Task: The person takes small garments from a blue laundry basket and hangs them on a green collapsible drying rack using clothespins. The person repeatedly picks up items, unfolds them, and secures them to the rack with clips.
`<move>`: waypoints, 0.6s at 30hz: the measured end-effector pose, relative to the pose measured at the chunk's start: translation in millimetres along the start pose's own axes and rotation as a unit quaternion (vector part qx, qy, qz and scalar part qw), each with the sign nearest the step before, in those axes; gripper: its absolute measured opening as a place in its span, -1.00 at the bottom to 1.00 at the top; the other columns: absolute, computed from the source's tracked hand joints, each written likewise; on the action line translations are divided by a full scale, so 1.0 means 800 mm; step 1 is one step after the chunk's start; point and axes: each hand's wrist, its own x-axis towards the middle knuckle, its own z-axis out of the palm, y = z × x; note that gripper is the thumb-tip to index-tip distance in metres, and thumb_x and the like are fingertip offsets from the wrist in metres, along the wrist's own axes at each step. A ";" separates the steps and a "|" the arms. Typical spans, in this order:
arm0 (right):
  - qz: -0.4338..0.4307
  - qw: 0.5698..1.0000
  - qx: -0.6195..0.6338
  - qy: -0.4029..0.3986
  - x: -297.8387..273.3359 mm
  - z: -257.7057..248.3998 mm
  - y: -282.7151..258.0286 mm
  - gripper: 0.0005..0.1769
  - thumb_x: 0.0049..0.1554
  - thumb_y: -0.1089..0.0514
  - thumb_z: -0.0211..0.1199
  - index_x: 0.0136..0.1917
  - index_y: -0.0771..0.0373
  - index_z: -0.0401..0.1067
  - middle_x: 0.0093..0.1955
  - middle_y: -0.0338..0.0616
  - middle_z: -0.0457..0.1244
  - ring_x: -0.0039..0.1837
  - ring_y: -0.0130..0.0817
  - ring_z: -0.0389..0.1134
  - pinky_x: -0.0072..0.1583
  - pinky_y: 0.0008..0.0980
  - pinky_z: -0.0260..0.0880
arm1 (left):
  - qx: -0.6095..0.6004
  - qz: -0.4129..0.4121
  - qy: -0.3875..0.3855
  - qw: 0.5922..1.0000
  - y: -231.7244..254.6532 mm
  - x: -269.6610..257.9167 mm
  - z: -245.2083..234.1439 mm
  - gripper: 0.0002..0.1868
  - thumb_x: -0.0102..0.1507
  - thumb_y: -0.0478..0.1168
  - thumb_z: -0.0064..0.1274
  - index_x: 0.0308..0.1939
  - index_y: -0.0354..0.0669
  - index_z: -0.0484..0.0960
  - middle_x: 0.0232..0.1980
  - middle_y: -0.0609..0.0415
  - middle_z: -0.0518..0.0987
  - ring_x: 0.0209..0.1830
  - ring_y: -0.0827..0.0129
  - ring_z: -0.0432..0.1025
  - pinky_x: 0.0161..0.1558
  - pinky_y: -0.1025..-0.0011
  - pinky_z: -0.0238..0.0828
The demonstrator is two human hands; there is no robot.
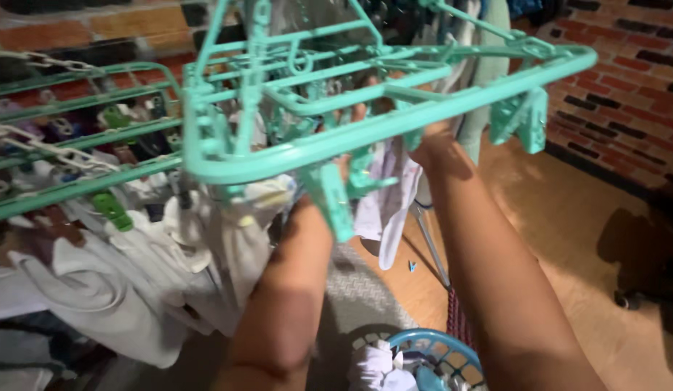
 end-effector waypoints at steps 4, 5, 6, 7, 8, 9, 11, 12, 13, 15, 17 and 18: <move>-0.008 1.000 0.000 -0.026 -0.014 0.011 0.013 -0.76 0.28 0.22 0.28 0.18 0.36 0.46 0.07 -0.11 0.39 0.08 -0.35 0.40 0.10 -0.35 0.46 | 0.023 0.008 -0.020 1.000 -0.015 -0.006 -0.011 -0.40 0.28 -0.27 0.23 0.40 -0.18 0.44 0.37 -0.05 0.49 0.36 0.15 0.39 0.37 0.23 0.33; -0.026 0.999 -0.008 -0.033 -0.020 0.014 0.017 -0.77 0.28 0.22 0.28 0.18 0.36 0.46 0.07 -0.11 0.39 0.08 -0.35 0.40 0.10 -0.35 0.46 | 0.037 0.013 -0.033 0.999 -0.018 -0.007 -0.015 -0.39 0.28 -0.27 0.23 0.41 -0.18 0.44 0.37 -0.05 0.49 0.37 0.15 0.39 0.37 0.23 0.33; -0.052 0.998 -0.020 -0.041 -0.025 0.019 0.020 -0.81 0.33 0.23 0.27 0.16 0.39 0.46 0.07 -0.08 0.40 0.10 -0.34 0.42 0.13 -0.34 0.47 | 0.044 0.019 -0.046 0.998 -0.020 -0.006 -0.016 -0.39 0.28 -0.28 0.23 0.41 -0.18 0.44 0.37 -0.05 0.49 0.37 0.14 0.39 0.38 0.23 0.33; -0.058 0.998 -0.024 -0.001 -0.029 0.019 0.021 -0.78 0.34 0.21 0.25 0.21 0.37 0.44 0.09 -0.10 0.38 0.11 -0.35 0.40 0.14 -0.35 0.46 | 0.057 0.028 -0.062 0.996 -0.022 -0.005 -0.018 -0.38 0.27 -0.28 0.23 0.41 -0.19 0.43 0.38 -0.05 0.49 0.37 0.14 0.39 0.38 0.23 0.33; -0.063 0.997 -0.027 0.039 -0.034 0.019 0.023 -0.74 0.34 0.19 0.22 0.26 0.35 0.41 0.10 -0.11 0.36 0.13 -0.36 0.39 0.16 -0.36 0.44 | 0.067 0.035 -0.075 0.994 -0.022 -0.005 -0.020 -0.38 0.27 -0.28 0.24 0.42 -0.19 0.43 0.38 -0.06 0.49 0.38 0.14 0.39 0.38 0.23 0.33; -0.069 0.994 -0.031 0.079 -0.039 0.018 0.026 -0.69 0.35 0.16 0.20 0.31 0.33 0.39 0.12 -0.13 0.34 0.15 -0.38 0.37 0.17 -0.37 0.43 | 0.083 0.041 -0.095 0.991 -0.023 -0.004 -0.020 -0.37 0.27 -0.29 0.24 0.42 -0.19 0.43 0.38 -0.06 0.49 0.38 0.13 0.39 0.38 0.24 0.34; -0.173 0.978 -0.085 0.084 -0.055 0.017 0.032 -0.56 0.38 0.06 -0.02 0.44 0.29 0.20 0.31 -0.17 0.22 0.34 -0.39 0.25 0.33 -0.37 0.27 | 0.110 0.051 -0.124 0.985 -0.020 -0.004 -0.018 -0.36 0.27 -0.30 0.24 0.43 -0.19 0.42 0.39 -0.06 0.49 0.39 0.13 0.39 0.38 0.24 0.34; -0.223 0.965 -0.111 0.083 -0.061 0.016 0.035 -0.50 0.39 0.00 -0.13 0.51 0.26 0.11 0.40 -0.19 0.17 0.43 -0.40 0.18 0.41 -0.37 0.19 | 0.097 0.032 -0.123 0.987 -0.017 -0.007 -0.016 -0.36 0.27 -0.30 0.24 0.44 -0.19 0.42 0.39 -0.07 0.49 0.39 0.12 0.39 0.38 0.24 0.34; -0.148 0.982 -0.055 0.102 -0.066 0.016 0.038 -0.47 0.38 -0.03 -0.10 0.51 0.27 0.15 0.30 -0.14 0.19 0.32 -0.34 0.21 0.32 -0.32 0.23 | 0.071 0.011 -0.123 0.990 -0.012 -0.008 -0.011 -0.29 0.21 -0.33 0.25 0.43 -0.20 0.37 0.40 -0.05 0.43 0.38 0.17 0.34 0.36 0.27 0.31; 0.005 0.990 0.061 0.128 -0.069 0.021 0.042 -0.41 0.36 -0.09 -0.05 0.51 0.28 0.23 0.11 -0.05 0.23 0.10 -0.23 0.26 0.13 -0.22 0.31 | 0.032 -0.030 -0.102 0.994 0.004 -0.016 -0.008 -0.43 0.20 -0.32 0.29 0.29 -0.24 0.53 0.26 -0.05 0.56 0.24 0.22 0.44 0.25 0.28 0.42; -0.057 0.990 0.094 0.089 -0.068 0.024 0.041 -0.38 0.36 -0.13 -0.08 0.51 0.29 0.20 0.31 -0.12 0.23 0.32 -0.27 0.25 0.35 -0.26 0.25 | 0.019 -0.066 -0.092 0.993 0.023 -0.018 -0.003 -0.48 0.17 -0.32 0.31 0.21 -0.24 0.58 0.17 -0.03 0.62 0.16 0.26 0.50 0.18 0.31 0.47; -0.089 0.988 0.110 0.069 -0.068 0.023 0.039 -0.37 0.36 -0.16 -0.09 0.51 0.29 0.19 0.41 -0.15 0.23 0.43 -0.29 0.24 0.46 -0.28 0.23 | 0.024 -0.084 -0.093 0.992 0.032 -0.018 0.001 -0.47 0.14 -0.32 0.31 0.20 -0.22 0.56 0.16 -0.01 0.61 0.14 0.29 0.51 0.17 0.33 0.47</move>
